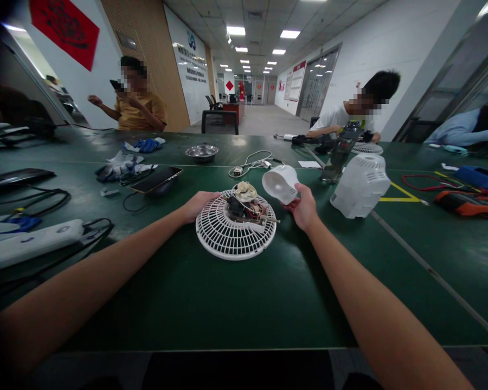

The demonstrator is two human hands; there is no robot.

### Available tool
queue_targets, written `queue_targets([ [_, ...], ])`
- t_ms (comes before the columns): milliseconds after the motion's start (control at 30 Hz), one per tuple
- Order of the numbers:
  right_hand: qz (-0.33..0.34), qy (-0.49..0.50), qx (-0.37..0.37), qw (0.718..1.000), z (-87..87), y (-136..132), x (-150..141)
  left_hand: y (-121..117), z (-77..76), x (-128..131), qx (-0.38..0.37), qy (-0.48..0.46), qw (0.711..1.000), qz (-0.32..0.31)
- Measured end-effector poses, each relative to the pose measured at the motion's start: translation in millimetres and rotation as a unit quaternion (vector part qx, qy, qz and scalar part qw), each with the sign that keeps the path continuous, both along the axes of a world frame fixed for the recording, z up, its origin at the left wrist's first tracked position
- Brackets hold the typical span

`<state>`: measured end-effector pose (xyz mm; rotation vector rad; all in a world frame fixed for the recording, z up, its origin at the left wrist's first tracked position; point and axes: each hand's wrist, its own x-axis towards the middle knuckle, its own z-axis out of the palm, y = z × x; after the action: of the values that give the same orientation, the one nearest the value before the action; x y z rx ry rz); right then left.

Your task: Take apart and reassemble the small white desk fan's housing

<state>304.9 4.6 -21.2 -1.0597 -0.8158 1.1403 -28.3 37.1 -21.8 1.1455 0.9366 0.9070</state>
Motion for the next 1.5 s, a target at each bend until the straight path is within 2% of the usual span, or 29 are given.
queue_targets([
  [67,0.032,0.053,-0.018,0.998,4.6,-7,-7,-1,-1.3,0,0.008,-0.003,1.000,0.002],
  [200,0.069,0.087,-0.011,0.994,6.9,-17,-20,2,-6.4,-1,0.022,0.000,1.000,0.008],
  [400,0.051,0.094,0.026,0.994,0.0,-15,-26,13,-14.1,2,0.088,0.039,0.994,0.059],
  [533,0.053,0.091,0.049,0.993,1.7,-18,-25,17,-15.4,3,0.129,0.089,0.984,0.088],
  [667,0.086,0.080,0.075,0.990,6.9,-22,-25,18,-14.8,-2,0.171,0.139,0.973,0.068],
  [800,0.102,0.074,0.064,0.990,11.5,-24,-26,15,-9.9,-4,0.215,0.185,0.957,0.056],
  [1033,0.099,0.068,0.069,0.990,17.1,-33,-29,2,3.1,2,0.215,0.223,0.947,0.092],
  [1267,0.112,0.056,0.073,0.989,23.8,-40,-35,3,4.0,1,0.224,0.222,0.945,0.086],
  [1500,0.114,0.041,0.123,0.985,30.7,-46,-44,3,5.3,3,0.231,0.219,0.945,0.081],
])
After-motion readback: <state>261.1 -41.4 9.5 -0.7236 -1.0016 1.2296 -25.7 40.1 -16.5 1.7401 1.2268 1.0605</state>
